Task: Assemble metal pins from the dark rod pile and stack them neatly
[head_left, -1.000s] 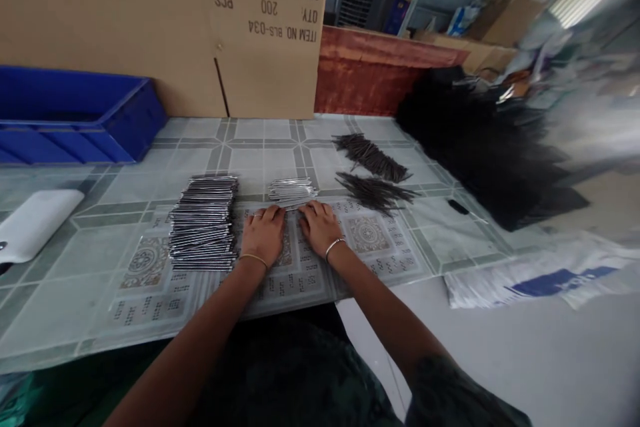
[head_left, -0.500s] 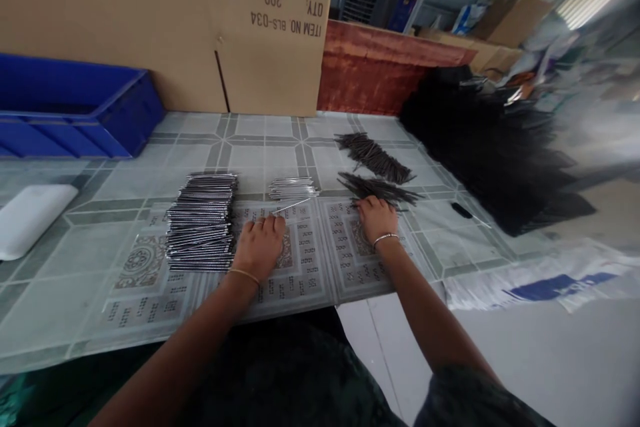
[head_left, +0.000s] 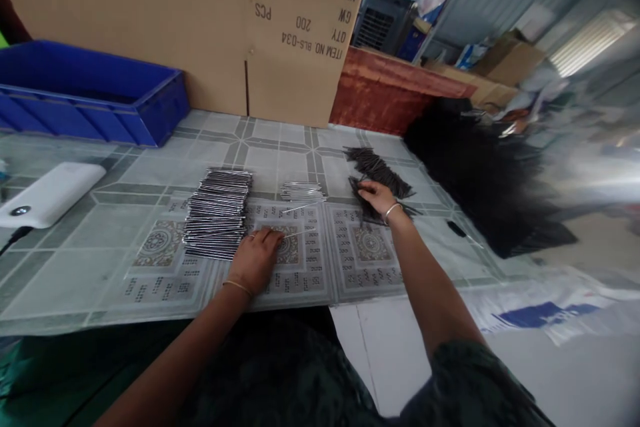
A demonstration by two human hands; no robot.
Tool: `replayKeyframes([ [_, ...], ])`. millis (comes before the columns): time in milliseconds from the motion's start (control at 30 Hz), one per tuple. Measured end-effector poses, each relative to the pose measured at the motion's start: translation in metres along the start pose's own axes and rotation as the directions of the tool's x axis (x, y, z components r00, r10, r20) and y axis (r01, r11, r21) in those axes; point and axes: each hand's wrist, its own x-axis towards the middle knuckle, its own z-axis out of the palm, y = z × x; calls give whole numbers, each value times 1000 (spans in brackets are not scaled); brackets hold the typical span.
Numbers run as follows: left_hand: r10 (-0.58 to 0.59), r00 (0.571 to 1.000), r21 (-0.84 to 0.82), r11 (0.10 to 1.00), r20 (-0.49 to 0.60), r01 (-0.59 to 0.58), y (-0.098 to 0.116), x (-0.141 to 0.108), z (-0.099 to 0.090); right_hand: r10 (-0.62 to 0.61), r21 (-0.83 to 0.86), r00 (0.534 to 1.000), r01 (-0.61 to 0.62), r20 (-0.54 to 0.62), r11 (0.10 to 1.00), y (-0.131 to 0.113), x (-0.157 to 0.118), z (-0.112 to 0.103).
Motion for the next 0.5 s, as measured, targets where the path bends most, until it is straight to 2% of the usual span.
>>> replayKeyframes([
  [233, -11, 1000, -26, 1000, 2, 11, -1, 1, 0, 40, 117, 999, -43, 26, 992, 2, -4, -4],
  [400, -8, 1000, -46, 999, -7, 8, 0, 2, -3, -31, 127, 999, 30, 9, 992, 2, -13, 10],
  [500, 4, 1000, -42, 999, -25, -5, -2, 3, -1, -61, 128, 997, 67, -52, 989, -1, -9, 18],
])
